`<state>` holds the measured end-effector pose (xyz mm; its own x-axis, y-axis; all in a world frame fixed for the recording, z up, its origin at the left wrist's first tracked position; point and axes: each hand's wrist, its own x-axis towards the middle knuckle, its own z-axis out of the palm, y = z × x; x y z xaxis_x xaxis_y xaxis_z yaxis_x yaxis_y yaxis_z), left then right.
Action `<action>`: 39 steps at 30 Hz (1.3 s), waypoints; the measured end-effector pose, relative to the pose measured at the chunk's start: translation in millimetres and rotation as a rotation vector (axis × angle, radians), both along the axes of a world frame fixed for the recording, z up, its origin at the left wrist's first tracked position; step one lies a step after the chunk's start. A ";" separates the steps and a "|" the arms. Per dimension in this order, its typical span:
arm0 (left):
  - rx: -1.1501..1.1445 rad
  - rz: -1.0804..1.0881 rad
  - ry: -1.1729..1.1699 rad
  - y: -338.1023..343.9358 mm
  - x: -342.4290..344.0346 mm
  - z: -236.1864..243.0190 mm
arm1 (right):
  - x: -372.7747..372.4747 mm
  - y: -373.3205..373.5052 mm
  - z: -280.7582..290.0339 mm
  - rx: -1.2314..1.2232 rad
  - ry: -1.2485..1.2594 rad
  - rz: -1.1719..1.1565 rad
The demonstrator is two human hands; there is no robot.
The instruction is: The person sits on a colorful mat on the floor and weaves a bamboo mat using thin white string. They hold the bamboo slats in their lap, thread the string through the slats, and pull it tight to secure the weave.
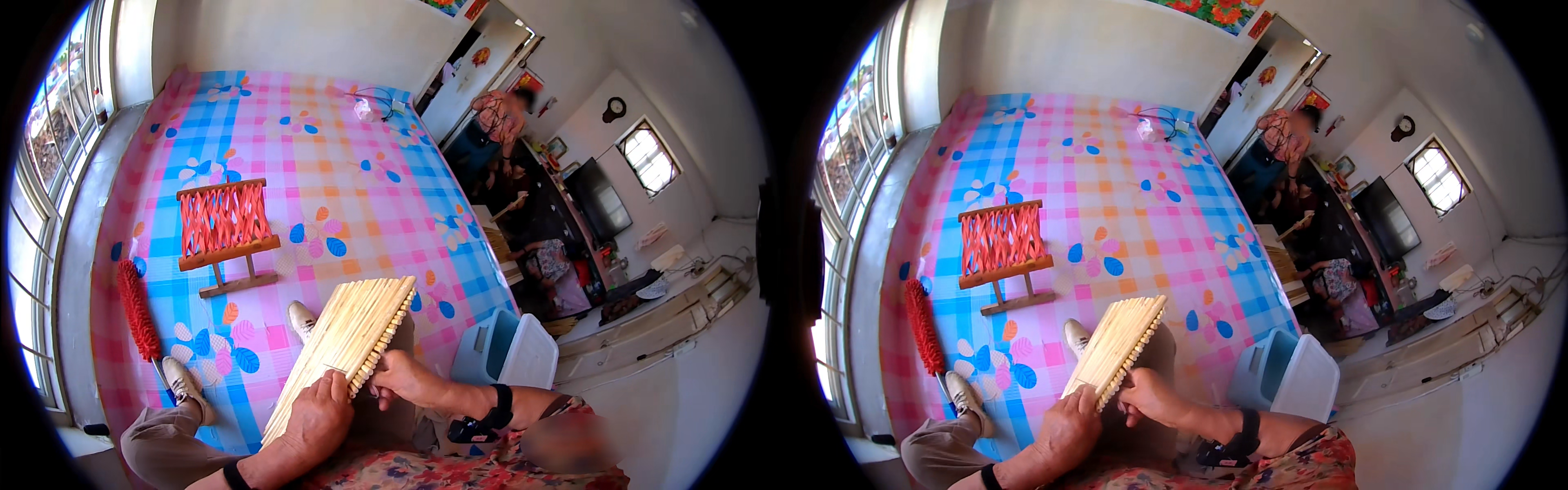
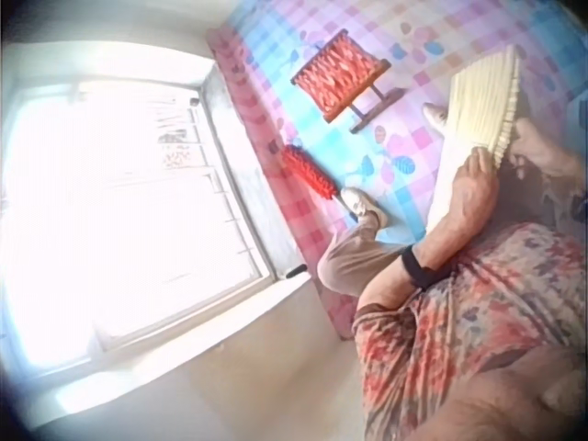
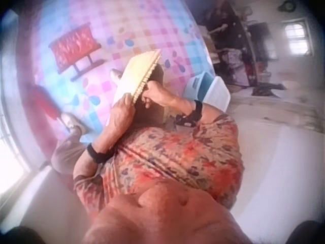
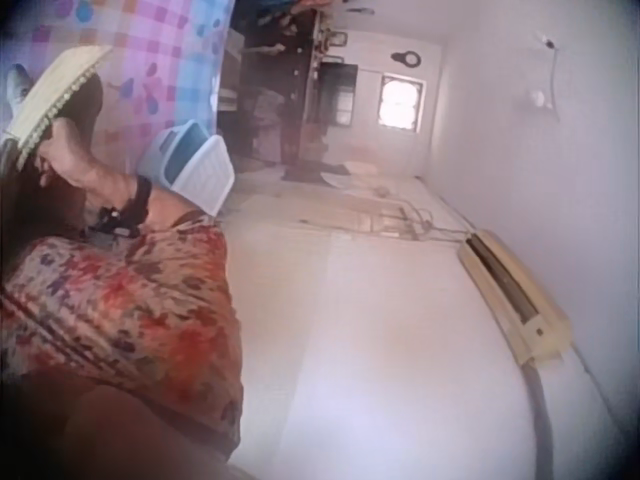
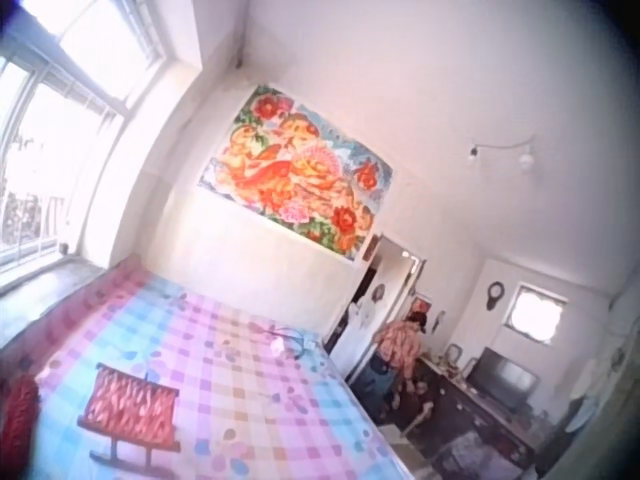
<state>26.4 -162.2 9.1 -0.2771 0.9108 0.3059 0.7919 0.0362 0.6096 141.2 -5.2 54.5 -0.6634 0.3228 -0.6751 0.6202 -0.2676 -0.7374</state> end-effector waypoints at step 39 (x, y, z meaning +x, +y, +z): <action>-0.324 -0.072 0.305 -60.0 -137.1 78.7 | -46.4 0.7 -24.1 1.303 0.869 0.618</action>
